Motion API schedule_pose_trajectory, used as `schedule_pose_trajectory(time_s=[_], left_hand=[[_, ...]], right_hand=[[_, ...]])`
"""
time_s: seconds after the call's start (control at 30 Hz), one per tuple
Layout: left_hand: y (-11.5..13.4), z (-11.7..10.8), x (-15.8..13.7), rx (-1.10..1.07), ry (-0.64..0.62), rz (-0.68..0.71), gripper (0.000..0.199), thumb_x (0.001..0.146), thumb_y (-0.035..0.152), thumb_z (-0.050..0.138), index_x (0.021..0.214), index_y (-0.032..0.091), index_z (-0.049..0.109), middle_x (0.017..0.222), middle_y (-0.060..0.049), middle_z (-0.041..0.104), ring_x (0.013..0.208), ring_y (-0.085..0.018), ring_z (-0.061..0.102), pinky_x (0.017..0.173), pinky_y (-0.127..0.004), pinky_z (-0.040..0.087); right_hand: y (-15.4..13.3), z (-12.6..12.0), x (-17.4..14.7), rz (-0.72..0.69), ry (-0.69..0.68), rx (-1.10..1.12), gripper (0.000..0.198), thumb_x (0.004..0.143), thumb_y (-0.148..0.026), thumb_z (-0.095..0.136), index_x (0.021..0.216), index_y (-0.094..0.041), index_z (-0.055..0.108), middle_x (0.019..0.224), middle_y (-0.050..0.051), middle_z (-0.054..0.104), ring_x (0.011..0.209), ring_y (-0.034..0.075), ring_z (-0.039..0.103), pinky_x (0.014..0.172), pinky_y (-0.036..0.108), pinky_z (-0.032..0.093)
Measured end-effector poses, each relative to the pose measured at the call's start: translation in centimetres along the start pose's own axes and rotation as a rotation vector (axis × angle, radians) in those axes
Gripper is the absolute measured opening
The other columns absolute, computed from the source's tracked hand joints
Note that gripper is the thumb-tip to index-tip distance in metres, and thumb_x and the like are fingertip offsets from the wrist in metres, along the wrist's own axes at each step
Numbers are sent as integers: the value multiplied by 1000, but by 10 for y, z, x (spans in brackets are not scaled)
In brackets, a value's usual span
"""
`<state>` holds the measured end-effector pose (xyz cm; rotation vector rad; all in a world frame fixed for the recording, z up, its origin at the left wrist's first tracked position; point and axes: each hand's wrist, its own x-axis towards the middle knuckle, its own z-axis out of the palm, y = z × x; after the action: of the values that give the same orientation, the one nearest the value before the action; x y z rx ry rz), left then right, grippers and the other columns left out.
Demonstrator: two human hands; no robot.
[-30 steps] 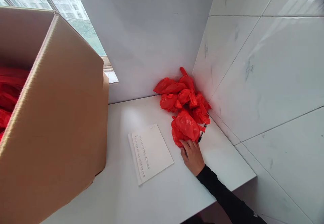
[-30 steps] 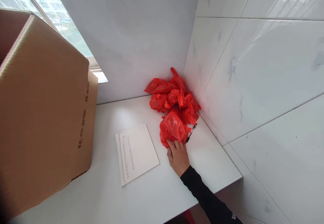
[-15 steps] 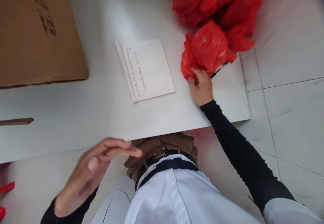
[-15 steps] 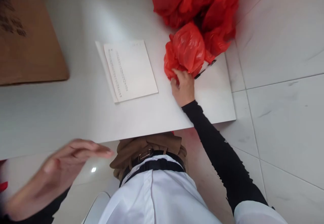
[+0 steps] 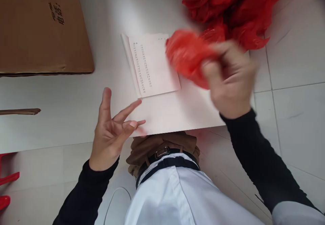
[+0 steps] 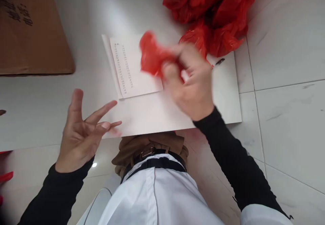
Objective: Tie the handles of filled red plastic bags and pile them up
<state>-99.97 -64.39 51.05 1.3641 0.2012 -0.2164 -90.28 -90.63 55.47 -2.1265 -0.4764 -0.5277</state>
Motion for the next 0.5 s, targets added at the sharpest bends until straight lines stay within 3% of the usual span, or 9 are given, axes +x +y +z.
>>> schedule_pose_trajectory(time_s=[0.03, 0.07, 0.13, 0.17, 0.27, 0.33, 0.5], left_hand=[[-1, 3, 3, -7, -42, -3, 96, 85, 17, 71, 156, 41, 12, 120, -2, 71, 108, -23, 68, 94, -43, 58], [-2, 6, 6, 3, -70, -11, 96, 86, 19, 71, 156, 41, 10, 134, -5, 62, 117, -25, 64, 97, -45, 57], [-4, 11, 12, 70, -60, -10, 78, 89, 27, 68, 154, 34, 26, 143, -10, 53, 121, -29, 60, 96, -45, 56], [-6, 12, 15, 112, -33, -8, 69, 90, 31, 66, 151, 29, 34, 141, -12, 54, 122, -29, 59, 95, -45, 56], [-10, 17, 25, 199, 29, -30, 64, 89, 40, 67, 146, 28, 40, 137, -11, 55, 127, -29, 53, 98, -44, 53], [-13, 19, 32, 230, 51, -45, 66, 87, 42, 70, 145, 31, 39, 133, -9, 57, 122, -27, 56, 99, -44, 51], [-18, 24, 43, 248, 82, -17, 49, 88, 43, 67, 132, 27, 51, 123, -6, 63, 111, -23, 62, 96, -38, 52]], right_hand=[[-7, 7, -10, -14, -158, 33, 19, 94, -14, 56, 110, -15, 67, 97, 5, 66, 91, 19, 62, 85, 33, 51], [-12, 13, -18, -36, -320, 59, 20, 94, -18, 58, 113, -16, 67, 98, 5, 67, 92, 20, 63, 84, 35, 52], [-19, 19, -30, -63, -546, 91, 24, 97, -23, 58, 119, -17, 66, 103, 6, 69, 96, 22, 64, 85, 36, 53], [-20, 19, -32, -35, -581, 104, 25, 98, -23, 57, 121, -17, 65, 106, 6, 70, 99, 21, 64, 88, 36, 52], [-16, 12, -30, 161, -400, 121, 25, 102, -23, 51, 124, -20, 64, 113, 3, 71, 99, 17, 66, 91, 31, 51], [-8, 9, -27, 221, -314, 69, 24, 101, -21, 51, 123, -20, 64, 112, 2, 70, 99, 16, 65, 91, 31, 51], [9, 37, -30, 128, -398, -47, 28, 96, -18, 57, 123, -17, 63, 117, 8, 63, 111, 21, 56, 101, 37, 45]])
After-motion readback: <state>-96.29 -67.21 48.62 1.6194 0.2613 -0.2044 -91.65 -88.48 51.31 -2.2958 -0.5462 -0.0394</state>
